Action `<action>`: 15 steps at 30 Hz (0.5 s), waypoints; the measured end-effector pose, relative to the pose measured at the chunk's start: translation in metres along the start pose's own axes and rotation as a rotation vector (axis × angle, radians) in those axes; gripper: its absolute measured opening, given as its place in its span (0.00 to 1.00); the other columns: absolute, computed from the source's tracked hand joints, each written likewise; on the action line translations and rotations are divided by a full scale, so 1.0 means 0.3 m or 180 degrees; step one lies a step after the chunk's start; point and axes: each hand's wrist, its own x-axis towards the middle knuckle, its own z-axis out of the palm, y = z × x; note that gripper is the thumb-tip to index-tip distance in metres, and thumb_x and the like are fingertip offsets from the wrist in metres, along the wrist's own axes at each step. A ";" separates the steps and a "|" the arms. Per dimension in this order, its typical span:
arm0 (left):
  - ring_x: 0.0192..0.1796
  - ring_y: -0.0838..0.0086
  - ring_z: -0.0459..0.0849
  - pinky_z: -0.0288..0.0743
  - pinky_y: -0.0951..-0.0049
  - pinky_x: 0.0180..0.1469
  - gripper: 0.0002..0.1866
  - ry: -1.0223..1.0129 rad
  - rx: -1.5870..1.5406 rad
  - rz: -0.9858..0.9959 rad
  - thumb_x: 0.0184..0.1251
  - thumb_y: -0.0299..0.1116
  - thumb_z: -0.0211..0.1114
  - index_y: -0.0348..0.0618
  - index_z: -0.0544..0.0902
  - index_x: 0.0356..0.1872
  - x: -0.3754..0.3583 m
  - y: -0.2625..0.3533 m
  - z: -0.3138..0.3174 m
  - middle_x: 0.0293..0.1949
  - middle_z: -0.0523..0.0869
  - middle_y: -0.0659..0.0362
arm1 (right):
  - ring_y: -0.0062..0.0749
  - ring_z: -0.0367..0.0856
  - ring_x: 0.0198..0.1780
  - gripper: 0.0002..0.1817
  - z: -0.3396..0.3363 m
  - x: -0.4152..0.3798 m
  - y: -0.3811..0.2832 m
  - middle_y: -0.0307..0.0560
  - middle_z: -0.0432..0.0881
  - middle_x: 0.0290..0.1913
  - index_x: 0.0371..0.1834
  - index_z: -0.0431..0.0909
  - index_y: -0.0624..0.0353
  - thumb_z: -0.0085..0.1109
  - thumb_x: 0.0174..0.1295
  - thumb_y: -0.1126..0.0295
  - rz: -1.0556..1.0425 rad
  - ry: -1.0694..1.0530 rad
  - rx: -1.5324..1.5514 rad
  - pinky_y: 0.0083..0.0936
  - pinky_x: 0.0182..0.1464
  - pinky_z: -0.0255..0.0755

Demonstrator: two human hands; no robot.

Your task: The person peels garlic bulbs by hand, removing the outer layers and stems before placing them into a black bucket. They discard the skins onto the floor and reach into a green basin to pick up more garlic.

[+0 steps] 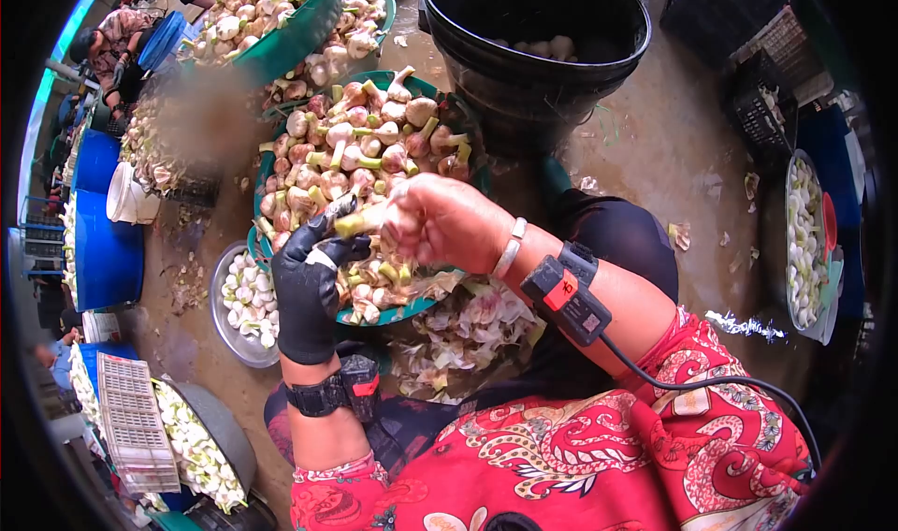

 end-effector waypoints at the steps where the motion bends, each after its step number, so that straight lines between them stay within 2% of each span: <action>1: 0.42 0.75 0.84 0.79 0.74 0.48 0.18 -0.0123 -0.0103 -0.0123 0.60 0.20 0.59 0.32 0.79 0.53 -0.001 -0.010 0.001 0.44 0.86 0.55 | 0.24 0.66 0.28 0.12 -0.024 0.006 -0.025 0.35 0.68 0.26 0.23 0.63 0.53 0.44 0.63 0.63 -0.0325 -0.0530 0.0002 0.20 0.29 0.61; 3: 0.48 0.74 0.83 0.78 0.73 0.51 0.19 -0.0284 -0.0282 -0.0018 0.61 0.21 0.62 0.32 0.77 0.55 0.009 -0.019 0.031 0.48 0.84 0.55 | 0.24 0.69 0.29 0.09 -0.015 0.004 -0.017 0.36 0.71 0.29 0.30 0.68 0.55 0.46 0.65 0.63 -0.0653 -0.0123 0.0080 0.20 0.32 0.66; 5: 0.51 0.74 0.82 0.78 0.73 0.52 0.19 -0.0136 0.0064 0.0433 0.63 0.21 0.63 0.33 0.77 0.56 0.005 0.007 0.089 0.50 0.83 0.56 | 0.18 0.70 0.25 0.13 0.052 -0.010 -0.011 0.34 0.71 0.25 0.27 0.71 0.52 0.52 0.66 0.57 -0.0540 0.0356 0.0211 0.14 0.25 0.63; 6: 0.50 0.74 0.82 0.77 0.73 0.53 0.19 -0.0066 0.0100 0.0335 0.62 0.19 0.63 0.33 0.77 0.56 0.011 -0.011 0.077 0.50 0.84 0.56 | 0.17 0.69 0.25 0.12 0.050 0.002 0.011 0.33 0.71 0.27 0.31 0.72 0.52 0.58 0.65 0.58 -0.0578 0.0301 0.0213 0.15 0.26 0.64; 7: 0.50 0.74 0.82 0.77 0.73 0.53 0.19 -0.0059 0.0085 0.0335 0.62 0.19 0.63 0.33 0.77 0.56 0.017 -0.024 0.066 0.50 0.84 0.56 | 0.17 0.74 0.28 0.11 0.040 -0.002 0.020 0.34 0.76 0.31 0.38 0.73 0.56 0.63 0.61 0.64 -0.0817 0.0157 -0.0225 0.17 0.28 0.69; 9: 0.50 0.74 0.82 0.77 0.75 0.52 0.20 -0.0104 -0.0223 0.0164 0.61 0.18 0.64 0.32 0.78 0.56 0.025 -0.037 0.048 0.50 0.84 0.56 | 0.18 0.78 0.33 0.15 0.040 0.008 0.046 0.40 0.80 0.36 0.44 0.72 0.60 0.64 0.59 0.67 -0.1227 0.0661 -0.1095 0.17 0.32 0.73; 10: 0.48 0.74 0.83 0.78 0.76 0.51 0.18 -0.0033 -0.0197 0.0160 0.61 0.17 0.63 0.32 0.79 0.53 0.020 -0.029 0.057 0.50 0.84 0.56 | 0.18 0.78 0.33 0.15 0.034 0.014 0.059 0.40 0.80 0.36 0.44 0.72 0.60 0.64 0.59 0.67 -0.1229 0.0658 -0.1095 0.17 0.32 0.73; 11: 0.48 0.74 0.83 0.78 0.76 0.51 0.18 -0.0034 -0.0194 0.0160 0.61 0.17 0.63 0.32 0.79 0.53 0.021 -0.030 0.049 0.50 0.84 0.56 | 0.18 0.78 0.33 0.17 0.028 0.021 0.069 0.41 0.80 0.37 0.50 0.70 0.61 0.62 0.61 0.69 -0.1535 0.0746 -0.1431 0.16 0.31 0.73; 12: 0.48 0.74 0.83 0.78 0.76 0.50 0.16 -0.0072 0.0211 0.0262 0.61 0.17 0.63 0.31 0.80 0.52 0.022 -0.036 0.035 0.50 0.84 0.56 | 0.18 0.79 0.33 0.20 0.020 0.025 0.077 0.42 0.80 0.38 0.55 0.68 0.62 0.60 0.62 0.71 -0.1838 0.0837 -0.1769 0.14 0.30 0.72; 13: 0.48 0.74 0.83 0.79 0.75 0.48 0.15 -0.0115 0.0614 0.0361 0.61 0.17 0.62 0.31 0.81 0.50 0.021 -0.040 0.029 0.50 0.84 0.55 | 0.18 0.79 0.33 0.20 0.026 0.015 0.062 0.42 0.80 0.38 0.55 0.68 0.62 0.60 0.62 0.71 -0.1836 0.0846 -0.1767 0.14 0.30 0.72; 15: 0.46 0.73 0.84 0.79 0.74 0.46 0.13 -0.0117 0.0251 0.0116 0.61 0.17 0.61 0.31 0.82 0.48 0.012 -0.027 0.023 0.47 0.84 0.55 | 0.22 0.81 0.30 0.19 0.032 -0.010 0.011 0.43 0.80 0.37 0.55 0.68 0.62 0.57 0.63 0.71 -0.0799 0.0312 -0.1305 0.16 0.29 0.73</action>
